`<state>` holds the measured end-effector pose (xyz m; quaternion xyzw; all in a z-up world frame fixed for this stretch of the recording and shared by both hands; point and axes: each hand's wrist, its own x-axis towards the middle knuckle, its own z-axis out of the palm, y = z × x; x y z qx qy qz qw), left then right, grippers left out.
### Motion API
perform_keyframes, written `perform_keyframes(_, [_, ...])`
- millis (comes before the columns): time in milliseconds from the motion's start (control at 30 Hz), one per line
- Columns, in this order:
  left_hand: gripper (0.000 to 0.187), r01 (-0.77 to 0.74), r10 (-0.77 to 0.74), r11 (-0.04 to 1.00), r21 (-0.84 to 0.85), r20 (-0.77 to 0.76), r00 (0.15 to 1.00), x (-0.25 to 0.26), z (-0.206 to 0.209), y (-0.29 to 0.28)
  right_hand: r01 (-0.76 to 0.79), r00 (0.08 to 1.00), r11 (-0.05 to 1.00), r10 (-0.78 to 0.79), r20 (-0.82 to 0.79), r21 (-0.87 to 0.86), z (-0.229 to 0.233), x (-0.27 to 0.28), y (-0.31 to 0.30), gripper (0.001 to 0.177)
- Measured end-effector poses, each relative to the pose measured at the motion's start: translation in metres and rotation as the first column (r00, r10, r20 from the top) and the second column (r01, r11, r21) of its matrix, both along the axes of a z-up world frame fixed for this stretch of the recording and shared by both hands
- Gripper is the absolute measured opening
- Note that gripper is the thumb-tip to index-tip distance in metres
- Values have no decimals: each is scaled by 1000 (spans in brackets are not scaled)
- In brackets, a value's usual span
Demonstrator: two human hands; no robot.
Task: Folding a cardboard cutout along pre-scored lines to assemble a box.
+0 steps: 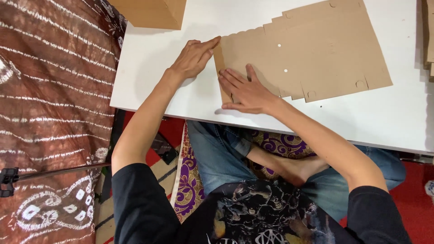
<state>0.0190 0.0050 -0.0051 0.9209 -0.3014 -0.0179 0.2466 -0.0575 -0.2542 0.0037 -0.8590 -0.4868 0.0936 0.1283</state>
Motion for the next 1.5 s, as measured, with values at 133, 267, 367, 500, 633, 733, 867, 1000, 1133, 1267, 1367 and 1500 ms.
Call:
perform_keyframes(133, [55, -30, 29, 1000, -9, -44, 999, 4, 1, 0, 4, 1000, 999, -3, 16, -34, -2, 44, 21, 95])
perform_keyframes(267, [56, -46, 44, 999, -15, -75, 996, -4, 6, -3, 22, 996, 999, -25, -84, -37, 4, 64, 31, 98])
perform_keyframes(367, [57, -59, 55, 997, -48, -83, 995, -18, 11, -5, 21, 998, 1000, -22, -64, -17, -2, 59, 31, 97])
perform_keyframes(500, [53, -39, 38, 999, -38, -44, 998, -21, 7, -4, -41, 999, 999, 40, 35, 13, -8, 33, 21, 102])
perform_keyframes(633, [52, -8, 8, 1000, -8, -19, 1000, -18, 6, -3, -91, 992, 996, 90, 85, 3, -9, -2, 4, 105])
perform_keyframes(733, [52, -5, 4, 1000, -23, -13, 1000, -19, 7, -3, -112, 981, 993, 103, 166, 43, -26, -27, -8, 110])
perform_keyframes(867, [54, 10, -10, 1000, 3, -34, 999, -27, 13, -5, -148, 973, 987, 135, 188, 59, -26, -56, -23, 108])
perform_keyframes(1000, [55, 124, -143, 953, 278, 51, 988, -47, 4, -9, -148, 966, 988, 133, 220, 53, -31, -60, -28, 105])
perform_keyframes(1133, [65, 206, -206, 914, 350, -36, 978, -85, 5, -18, -129, 980, 982, 104, 172, 140, -36, -62, -28, 102])
perform_keyframes(1267, [65, 317, -353, 892, 323, 57, 934, -106, -8, -14, -121, 983, 981, 98, 153, 152, -38, -62, -28, 102])
perform_keyframes(1367, [64, 330, -371, 877, 349, 56, 927, -97, -3, -8, -124, 982, 981, 100, 161, 147, -36, -64, -27, 102])
perform_keyframes(1500, [63, 221, -254, 903, 368, 43, 966, -59, -9, 0, -124, 978, 984, 99, 183, 131, -34, -63, -28, 102])
